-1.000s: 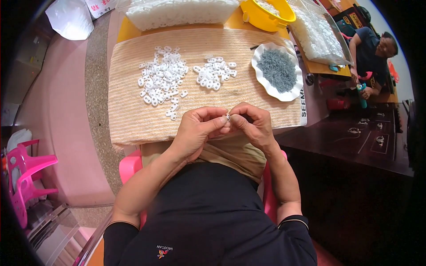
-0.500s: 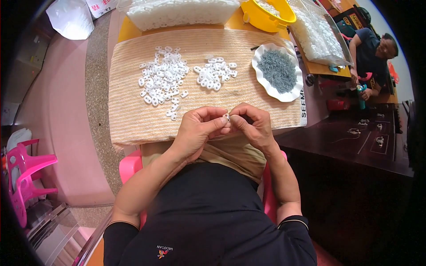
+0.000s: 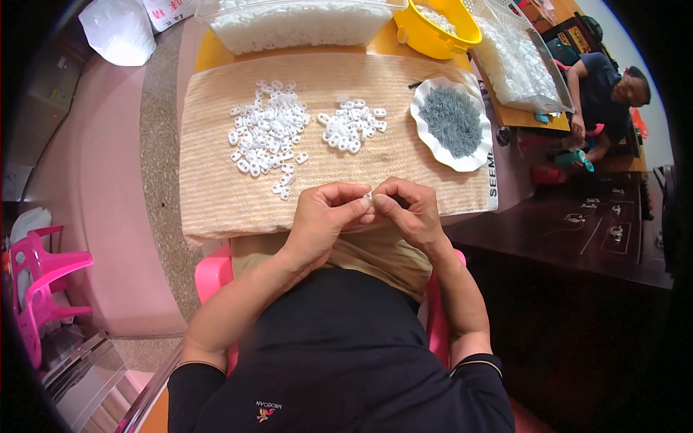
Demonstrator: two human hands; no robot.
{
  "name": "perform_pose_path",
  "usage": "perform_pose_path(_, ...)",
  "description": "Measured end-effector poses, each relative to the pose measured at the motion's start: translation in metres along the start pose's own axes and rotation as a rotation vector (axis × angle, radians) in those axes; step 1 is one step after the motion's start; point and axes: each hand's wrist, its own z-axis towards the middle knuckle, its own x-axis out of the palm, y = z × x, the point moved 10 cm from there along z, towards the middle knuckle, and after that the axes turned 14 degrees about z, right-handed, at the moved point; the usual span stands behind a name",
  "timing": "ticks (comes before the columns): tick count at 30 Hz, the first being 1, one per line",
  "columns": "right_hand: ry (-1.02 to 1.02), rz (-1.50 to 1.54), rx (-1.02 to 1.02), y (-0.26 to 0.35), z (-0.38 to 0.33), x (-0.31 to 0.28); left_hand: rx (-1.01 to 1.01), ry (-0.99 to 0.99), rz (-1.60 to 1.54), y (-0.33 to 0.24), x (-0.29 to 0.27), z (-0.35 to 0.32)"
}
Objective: Manually assembling small white plastic components by inserting tiny grey pieces into them.
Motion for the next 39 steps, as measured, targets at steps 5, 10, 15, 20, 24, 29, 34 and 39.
perform_pose_path(5,-0.004,0.071,0.046,0.0,0.001,0.006,0.08,-0.01,0.041,-0.006,0.002,-0.002)
perform_pose_path(10,0.009,0.106,0.07,-0.013,0.001,0.001,0.12,-0.008,0.063,-0.009,0.002,0.0)
perform_pose_path(15,-0.016,0.106,0.05,-0.007,0.002,-0.001,0.123,0.003,0.02,-0.009,0.002,0.001)
perform_pose_path(20,-0.005,0.08,0.026,0.009,0.012,-0.005,0.112,0.017,-0.018,-0.017,0.0,-0.001)
perform_pose_path(24,-0.083,-0.206,-0.021,0.023,0.036,-0.019,0.06,-0.018,-0.066,-0.017,-0.005,-0.003)
perform_pose_path(29,-0.06,-0.658,-0.285,0.048,0.067,-0.007,0.061,-0.029,-0.086,-0.016,-0.009,-0.002)
perform_pose_path(34,-0.036,-0.937,-0.279,0.046,0.081,0.009,0.032,-0.029,-0.081,-0.012,-0.013,0.0)
perform_pose_path(39,-0.039,-1.012,-0.224,0.039,0.085,0.01,0.049,-0.032,-0.117,-0.013,-0.014,0.002)
